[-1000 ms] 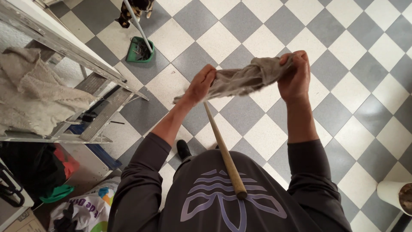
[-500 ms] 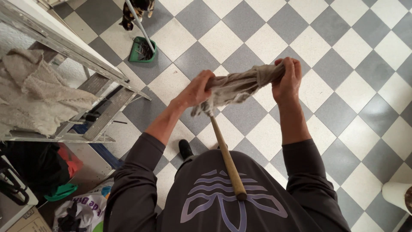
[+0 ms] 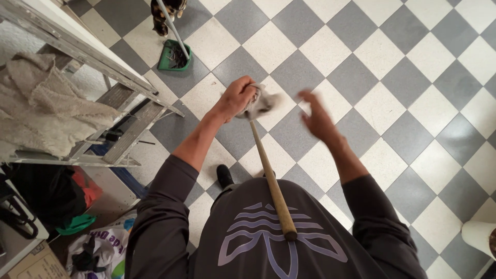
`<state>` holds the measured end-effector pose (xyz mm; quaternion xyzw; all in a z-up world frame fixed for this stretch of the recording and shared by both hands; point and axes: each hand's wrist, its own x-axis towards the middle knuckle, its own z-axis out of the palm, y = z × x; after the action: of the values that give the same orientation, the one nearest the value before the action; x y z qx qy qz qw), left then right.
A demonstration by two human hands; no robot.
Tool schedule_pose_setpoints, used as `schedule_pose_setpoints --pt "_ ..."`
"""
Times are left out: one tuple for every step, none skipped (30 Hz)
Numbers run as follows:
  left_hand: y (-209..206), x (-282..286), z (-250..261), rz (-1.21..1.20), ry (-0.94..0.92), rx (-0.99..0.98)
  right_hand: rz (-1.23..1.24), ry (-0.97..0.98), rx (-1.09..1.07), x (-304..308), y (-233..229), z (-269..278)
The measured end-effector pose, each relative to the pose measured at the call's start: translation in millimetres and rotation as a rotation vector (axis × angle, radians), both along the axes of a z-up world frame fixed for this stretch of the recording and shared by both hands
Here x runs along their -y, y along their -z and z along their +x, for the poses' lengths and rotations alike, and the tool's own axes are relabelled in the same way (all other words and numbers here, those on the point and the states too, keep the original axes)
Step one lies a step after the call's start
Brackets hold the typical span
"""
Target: Mopping the floor and stairs, then checking a phone and plugging it into a charger
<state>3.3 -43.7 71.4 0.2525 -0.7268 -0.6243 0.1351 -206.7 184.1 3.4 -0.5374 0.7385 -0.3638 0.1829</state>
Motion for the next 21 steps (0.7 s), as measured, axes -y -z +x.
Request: schedule_pose_setpoints --pt "10 4 -3 0.002 -0.004 0.004 0.002 -0.004 0.004 0 -13 21" --pt "20 9 -8 -0.087 0.013 0.034 0.119 -0.234 -0.017 0 -27 41" --pt "30 14 -13 -0.175 0.029 0.065 0.235 -0.464 -0.038 -1 -41 60" --pt "13 11 -3 -0.172 0.029 0.067 0.238 -0.464 -0.036 -3 -46 76" --pt "-5 8 7 -0.191 0.034 0.134 0.208 -0.603 -0.13 -5 -50 91" --pt "-22 7 17 -0.212 0.037 0.203 0.176 -0.742 -0.225 -6 -54 106" --pt "-9 14 17 -0.21 0.037 0.206 0.177 -0.743 -0.222 -8 -42 110" --pt "4 20 17 -0.198 0.023 0.225 0.191 -0.737 -0.217 -12 -31 115" --pt "18 27 18 -0.185 0.009 0.244 0.204 -0.732 -0.213 -15 -19 119" --pt "13 28 24 -0.184 0.007 0.245 0.205 -0.735 -0.211 -15 -18 120" --pt "8 28 30 -0.119 -0.027 0.212 0.193 -0.702 -0.193 -15 -17 122" --pt "2 31 36 -0.055 -0.065 0.179 0.18 -0.673 -0.176 -13 -16 123" --pt "5 31 39 -0.055 -0.071 0.181 0.179 -0.68 -0.175 -12 -10 123" --pt "7 33 40 -0.057 -0.07 0.15 0.116 -0.6 -0.111 -10 -5 121" --pt "9 34 41 -0.06 -0.068 0.12 0.054 -0.521 -0.046 -8 0 120" --pt "3 33 41 -0.062 -0.076 0.117 0.052 -0.528 -0.05 -1 -12 124" --pt "-3 32 40 -0.085 -0.054 0.095 0.013 -0.398 0.161 5 -25 128" --pt "-11 33 39 -0.114 -0.031 0.071 -0.031 -0.265 0.368 14 -38 133" --pt "-15 35 35 -0.122 -0.039 0.067 -0.037 -0.274 0.362 23 -47 129" --pt "-20 38 30 -0.117 -0.009 0.016 -0.096 -0.184 0.345 33 -56 126" --pt "-25 40 26 -0.112 0.022 -0.034 -0.155 -0.095 0.328 43 -65 122"
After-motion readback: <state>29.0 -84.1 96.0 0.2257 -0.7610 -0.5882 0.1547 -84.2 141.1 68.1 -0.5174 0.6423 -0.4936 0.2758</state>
